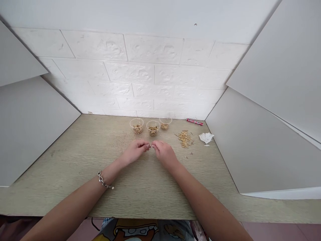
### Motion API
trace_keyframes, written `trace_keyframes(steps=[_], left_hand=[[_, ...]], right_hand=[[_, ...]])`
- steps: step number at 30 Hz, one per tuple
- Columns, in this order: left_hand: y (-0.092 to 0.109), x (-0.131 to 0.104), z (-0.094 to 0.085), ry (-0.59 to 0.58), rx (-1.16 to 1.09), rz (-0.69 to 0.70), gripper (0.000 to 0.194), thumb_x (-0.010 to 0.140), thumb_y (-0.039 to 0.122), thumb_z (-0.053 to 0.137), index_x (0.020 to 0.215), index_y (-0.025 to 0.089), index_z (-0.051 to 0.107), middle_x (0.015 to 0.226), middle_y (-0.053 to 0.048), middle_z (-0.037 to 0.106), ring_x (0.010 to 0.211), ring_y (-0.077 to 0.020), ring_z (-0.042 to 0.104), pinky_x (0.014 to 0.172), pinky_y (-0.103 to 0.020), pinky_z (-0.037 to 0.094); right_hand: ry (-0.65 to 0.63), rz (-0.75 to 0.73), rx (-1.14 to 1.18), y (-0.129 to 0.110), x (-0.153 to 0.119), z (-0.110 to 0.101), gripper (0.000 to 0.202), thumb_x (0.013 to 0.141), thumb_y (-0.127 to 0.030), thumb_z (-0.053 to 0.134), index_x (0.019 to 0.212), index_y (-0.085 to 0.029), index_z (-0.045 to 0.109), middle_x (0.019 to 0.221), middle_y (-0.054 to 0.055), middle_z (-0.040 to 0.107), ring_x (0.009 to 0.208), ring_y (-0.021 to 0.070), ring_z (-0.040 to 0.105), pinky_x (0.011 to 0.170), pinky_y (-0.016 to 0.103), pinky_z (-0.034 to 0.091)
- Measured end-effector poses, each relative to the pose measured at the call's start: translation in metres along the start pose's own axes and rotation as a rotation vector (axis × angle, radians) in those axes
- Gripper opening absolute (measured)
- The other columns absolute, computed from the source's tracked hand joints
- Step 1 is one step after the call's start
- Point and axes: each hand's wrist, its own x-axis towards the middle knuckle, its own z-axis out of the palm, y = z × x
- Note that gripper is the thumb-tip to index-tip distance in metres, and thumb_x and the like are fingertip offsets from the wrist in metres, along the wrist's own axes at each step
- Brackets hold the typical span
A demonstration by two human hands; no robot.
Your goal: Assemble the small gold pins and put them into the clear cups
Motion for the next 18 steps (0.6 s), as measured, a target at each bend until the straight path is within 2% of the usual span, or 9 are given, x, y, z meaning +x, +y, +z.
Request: trace_keyframes(steps=[4,8,18], left_hand=[[-0.006,0.003,0.006,0.016,-0.073,-0.064,0.027,0.075,0.033,0.041,0.070,0.013,0.058,0.060,0.001,0.055,0.059,-0.0103,0.049,0.056,-0.021,0.038],[-0.006,0.003,0.010,0.082,0.027,-0.046,0.025,0.075,0.027,0.040,0.071,0.014,0.060,0.063,0.000,0.058,0.061,-0.0111,0.050,0.056,-0.022,0.037],[0.002,-0.004,0.007,0.178,0.402,0.213,0.022,0.079,0.018,0.038,0.071,0.016,0.058,0.068,-0.003,0.058,0.064,-0.0118,0.050,0.060,-0.023,0.036]], right_hand=[[0.025,0.012,-0.016,-0.002,-0.001,0.004,0.020,0.082,-0.021,0.036,0.082,-0.019,0.055,0.078,0.004,0.059,0.074,0.0147,0.052,0.066,0.025,0.038],[0.035,0.038,-0.047,-0.003,-0.002,0.008,0.021,0.082,-0.022,0.035,0.080,-0.019,0.055,0.075,0.004,0.059,0.071,0.0151,0.052,0.065,0.025,0.037],[0.111,0.216,0.155,-0.006,0.000,0.012,0.017,0.078,-0.023,0.040,0.077,-0.019,0.056,0.066,0.000,0.060,0.062,0.0128,0.054,0.059,0.023,0.039]])
